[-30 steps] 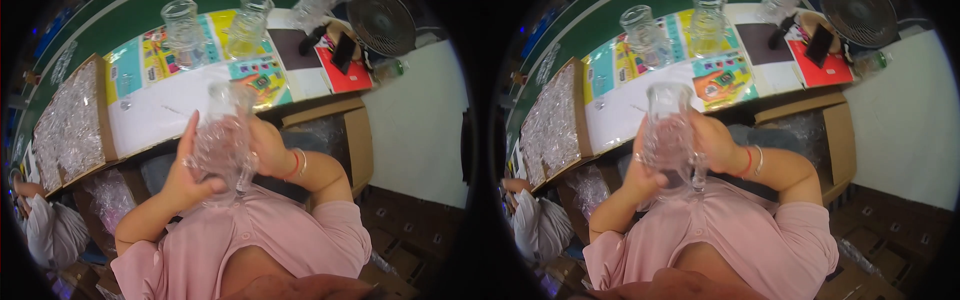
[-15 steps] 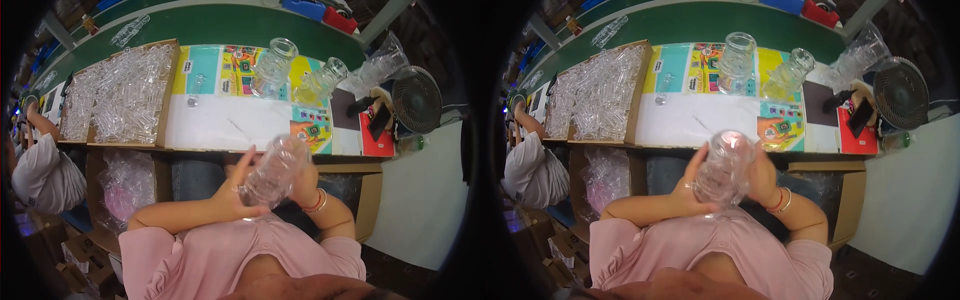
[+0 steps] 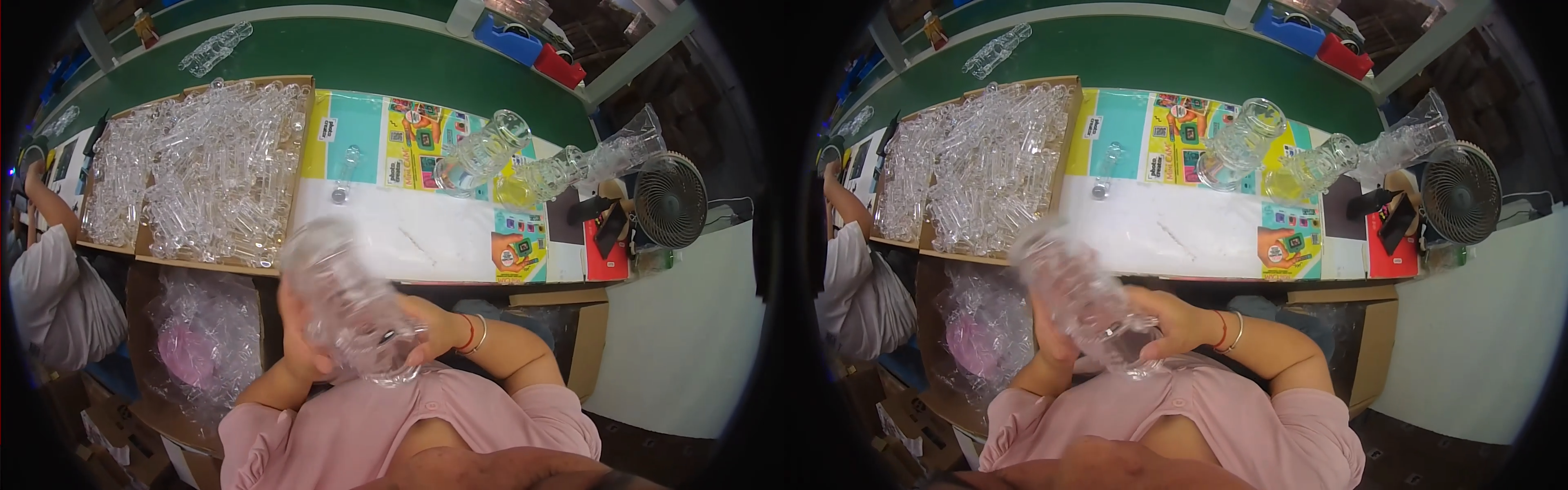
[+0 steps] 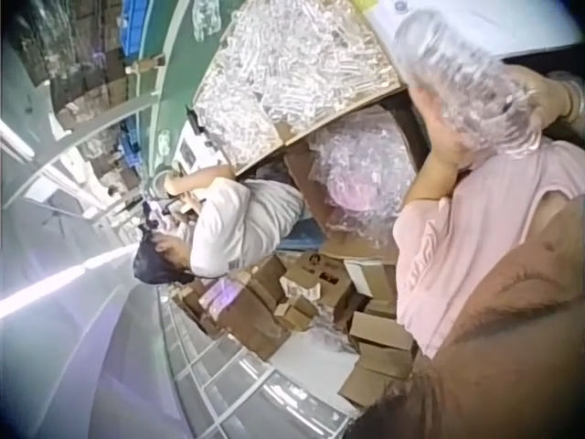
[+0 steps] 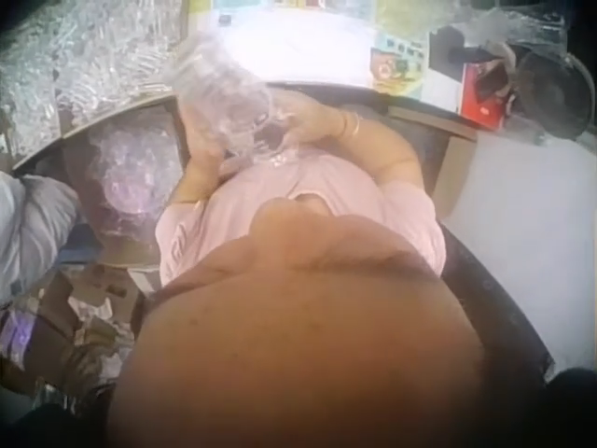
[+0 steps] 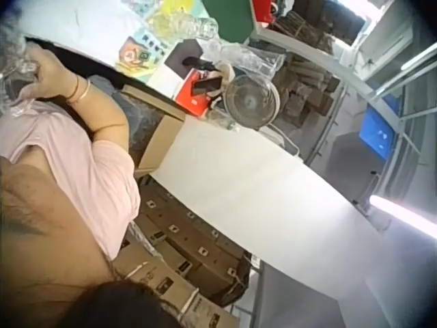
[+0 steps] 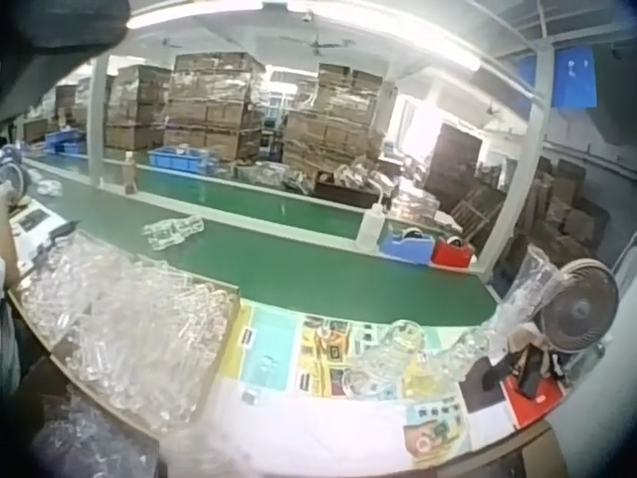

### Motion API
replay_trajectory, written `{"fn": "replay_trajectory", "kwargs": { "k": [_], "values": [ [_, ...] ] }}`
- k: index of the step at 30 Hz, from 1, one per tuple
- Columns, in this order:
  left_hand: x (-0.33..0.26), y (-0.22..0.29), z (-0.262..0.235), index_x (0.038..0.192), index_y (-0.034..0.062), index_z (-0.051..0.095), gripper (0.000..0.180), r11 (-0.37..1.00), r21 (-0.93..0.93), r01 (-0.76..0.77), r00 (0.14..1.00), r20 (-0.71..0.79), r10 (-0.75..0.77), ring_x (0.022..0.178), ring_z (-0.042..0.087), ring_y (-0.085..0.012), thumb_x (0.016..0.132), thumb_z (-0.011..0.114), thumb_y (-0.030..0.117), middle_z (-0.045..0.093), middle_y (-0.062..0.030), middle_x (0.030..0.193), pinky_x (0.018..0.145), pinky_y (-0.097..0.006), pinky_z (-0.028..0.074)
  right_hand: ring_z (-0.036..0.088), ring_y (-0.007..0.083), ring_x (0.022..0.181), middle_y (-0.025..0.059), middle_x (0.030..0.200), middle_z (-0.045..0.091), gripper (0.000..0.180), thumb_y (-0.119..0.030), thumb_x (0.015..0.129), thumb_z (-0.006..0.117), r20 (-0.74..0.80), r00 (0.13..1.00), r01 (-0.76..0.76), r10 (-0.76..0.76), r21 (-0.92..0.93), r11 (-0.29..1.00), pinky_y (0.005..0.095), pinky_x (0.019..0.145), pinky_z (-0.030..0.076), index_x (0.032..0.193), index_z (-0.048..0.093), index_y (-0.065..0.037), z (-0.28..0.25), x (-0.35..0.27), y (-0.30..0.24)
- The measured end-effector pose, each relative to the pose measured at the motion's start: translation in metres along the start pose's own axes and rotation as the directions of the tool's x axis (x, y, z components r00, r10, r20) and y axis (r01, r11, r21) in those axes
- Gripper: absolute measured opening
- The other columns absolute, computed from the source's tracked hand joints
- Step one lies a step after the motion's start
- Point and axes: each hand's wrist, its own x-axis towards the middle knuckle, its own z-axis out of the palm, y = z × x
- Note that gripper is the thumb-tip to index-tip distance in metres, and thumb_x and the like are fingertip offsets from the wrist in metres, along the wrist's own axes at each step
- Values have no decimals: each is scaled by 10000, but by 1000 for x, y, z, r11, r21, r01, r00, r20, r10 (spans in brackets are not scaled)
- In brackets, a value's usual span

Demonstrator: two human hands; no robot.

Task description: Applying liquid adhesive or cleaner to glass tubes and inspecting glass pitcher fixtures at a factory workstation.

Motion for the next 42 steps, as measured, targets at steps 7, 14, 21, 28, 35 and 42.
{"fn": "replay_trajectory", "kwargs": {
  "k": [7,14,21,28,35,42],
  "values": [
    [-2,4,-49,1273,7,351,801,714,-428,554,816,108,-568,1123,463,-355,707,692,459,453,-195,1231,963,-480,369,500,295,1091,133,1172,537,451,-224,764,627,-69,978,7,-195,-932,363,375,961,365,1168,517,-55,-79,77,-30],
    [-9,4,-45,1272,-30,322,844,825,-272,496,862,34,-506,1102,488,-293,681,746,399,485,-162,1185,935,-426,407,488,311,1046,103,1047,564,372,-74,732,595,144,969,100,-201,-971,-216,414,957,353,1100,543,-98,-140,138,-13],
    [-10,8,-35,1307,-13,270,915,864,-148,481,870,-39,-491,1138,457,-284,650,786,361,386,-160,1290,944,-412,405,558,263,812,92,881,550,253,-118,695,653,-117,977,-78,-181,-975,209,353,735,453,936,598,-68,-111,64,-48],
    [-3,14,7,1290,-33,303,903,824,-30,567,819,131,-559,1132,466,-262,642,786,371,436,-150,1241,951,-399,397,567,237,956,126,1002,601,279,-125,793,641,-158,942,132,-298,-640,757,338,841,436,1037,587,-1,-78,-40,-56],
    [-10,16,51,1292,-51,290,898,720,-15,694,683,328,-652,1126,479,-280,654,786,339,430,-163,1246,954,-405,396,587,230,972,203,1024,593,486,-162,859,579,-349,933,108,-87,40,993,325,849,449,1243,342,18,-35,-108,-38],
    [-19,19,73,1297,-41,291,809,703,71,708,629,389,-673,1116,490,-265,694,755,236,450,-164,1230,945,-382,395,575,200,1018,189,1050,594,408,-115,831,617,-338,929,102,-153,-164,981,289,849,444,1154,403,13,-31,-138,-29]
  ]
}}
